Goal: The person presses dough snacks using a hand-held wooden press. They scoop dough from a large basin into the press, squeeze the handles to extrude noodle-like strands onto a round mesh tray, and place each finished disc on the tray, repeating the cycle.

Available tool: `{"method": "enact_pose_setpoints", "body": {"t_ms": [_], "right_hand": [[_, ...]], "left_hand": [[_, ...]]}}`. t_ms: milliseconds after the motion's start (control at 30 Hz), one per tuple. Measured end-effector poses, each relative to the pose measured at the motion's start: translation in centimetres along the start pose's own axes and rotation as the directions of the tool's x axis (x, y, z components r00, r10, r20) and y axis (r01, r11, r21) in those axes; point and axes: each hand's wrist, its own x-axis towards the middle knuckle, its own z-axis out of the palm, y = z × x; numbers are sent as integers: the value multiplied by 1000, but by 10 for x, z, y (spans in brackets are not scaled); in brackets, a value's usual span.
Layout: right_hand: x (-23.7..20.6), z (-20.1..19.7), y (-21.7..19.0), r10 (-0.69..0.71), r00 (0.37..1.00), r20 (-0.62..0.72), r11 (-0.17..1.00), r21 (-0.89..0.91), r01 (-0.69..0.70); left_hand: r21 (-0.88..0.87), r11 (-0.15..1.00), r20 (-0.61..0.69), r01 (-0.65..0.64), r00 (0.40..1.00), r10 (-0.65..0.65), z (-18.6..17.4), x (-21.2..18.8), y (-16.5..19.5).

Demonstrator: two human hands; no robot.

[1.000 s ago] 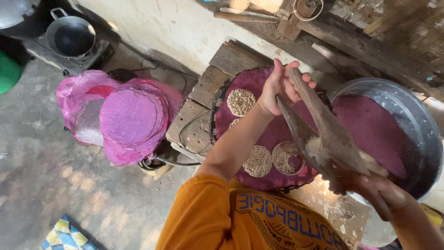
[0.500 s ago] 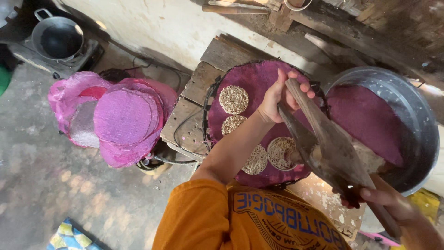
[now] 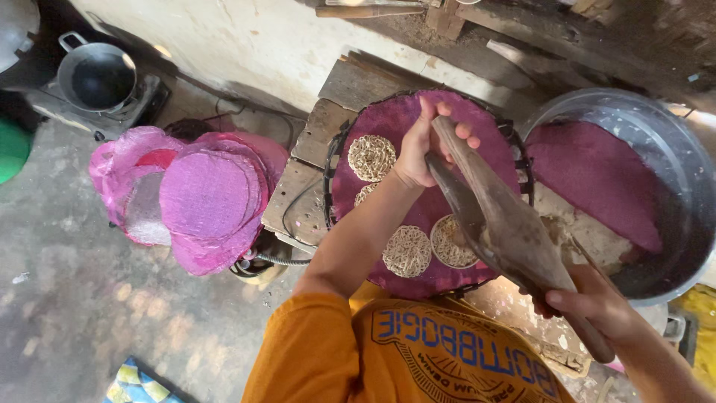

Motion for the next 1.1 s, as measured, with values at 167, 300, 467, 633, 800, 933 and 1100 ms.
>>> {"method": "enact_pose_setpoints", "body": {"t_ms": [167, 300, 467, 633, 800, 933, 1100], "right_hand": [[-16, -4, 9, 50, 999, -15, 998, 26, -50], [-29, -2, 14, 1, 993, 117, 990, 141, -17], [-31, 1, -2, -322, 945, 64, 922, 248, 298], [53, 24, -20, -728, 630, 270, 664, 46, 747], [110, 45, -32, -764, 591, 259, 111, -849, 517], [115, 57, -35, -672, 692, 264, -19, -940, 340], [117, 57, -35, -663, 656, 361, -125, -917, 378]], "left_hand": [[-78, 996, 43, 50, 998, -46, 7, -1, -22], [-96, 991, 25, 93, 996, -91, 40, -14, -7], [483, 857, 160, 179, 944, -288, 77, -35, 27], [888, -460, -80, 7, 987, -140, 86, -59, -4], [910, 292, 251, -293, 953, 172, 77, -117, 42], [900, 247, 282, -359, 912, 299, 80, -155, 77], [902, 240, 250, -359, 887, 388, 88, -159, 88]]}}
